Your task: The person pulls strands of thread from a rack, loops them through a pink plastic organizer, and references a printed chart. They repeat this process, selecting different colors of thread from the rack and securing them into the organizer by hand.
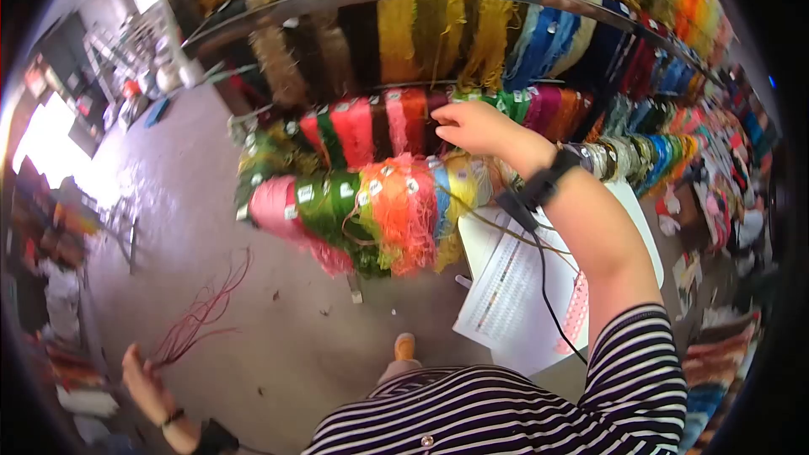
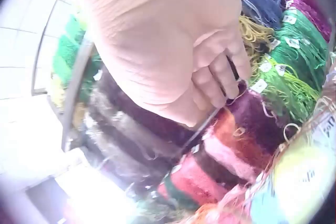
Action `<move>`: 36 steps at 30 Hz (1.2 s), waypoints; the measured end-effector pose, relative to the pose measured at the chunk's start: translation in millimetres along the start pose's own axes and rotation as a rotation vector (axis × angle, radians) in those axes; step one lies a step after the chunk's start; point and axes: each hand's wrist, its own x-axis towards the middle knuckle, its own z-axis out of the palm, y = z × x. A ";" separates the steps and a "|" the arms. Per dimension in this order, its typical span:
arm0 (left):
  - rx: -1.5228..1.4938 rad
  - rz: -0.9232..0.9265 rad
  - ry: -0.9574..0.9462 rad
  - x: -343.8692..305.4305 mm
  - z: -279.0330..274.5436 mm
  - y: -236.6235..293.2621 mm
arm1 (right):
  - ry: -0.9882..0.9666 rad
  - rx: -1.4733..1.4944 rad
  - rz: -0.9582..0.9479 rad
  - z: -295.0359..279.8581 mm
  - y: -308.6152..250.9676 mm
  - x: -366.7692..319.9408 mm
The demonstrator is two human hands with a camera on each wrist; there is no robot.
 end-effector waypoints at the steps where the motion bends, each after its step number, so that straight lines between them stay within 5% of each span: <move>1: 0.009 -0.051 -0.126 -21.8 11.0 -9.4 | -0.013 0.108 0.006 -3.1 -25.4 -21.4; 7: -0.071 -0.264 -0.792 -182.1 138.4 31.0 | -0.212 0.684 0.011 20.2 -136.0 -152.6; 13: -0.333 -0.342 -1.280 -292.5 172.5 70.7 | -0.153 0.869 0.111 11.7 -189.0 -238.1; 19: -0.298 -0.211 -1.447 -349.2 174.0 80.8 | -0.199 1.208 0.275 0.9 -175.7 -287.9; 36: -0.347 -0.276 -1.574 -391.1 185.4 93.7 | 0.042 1.235 0.256 -29.4 -163.9 -338.0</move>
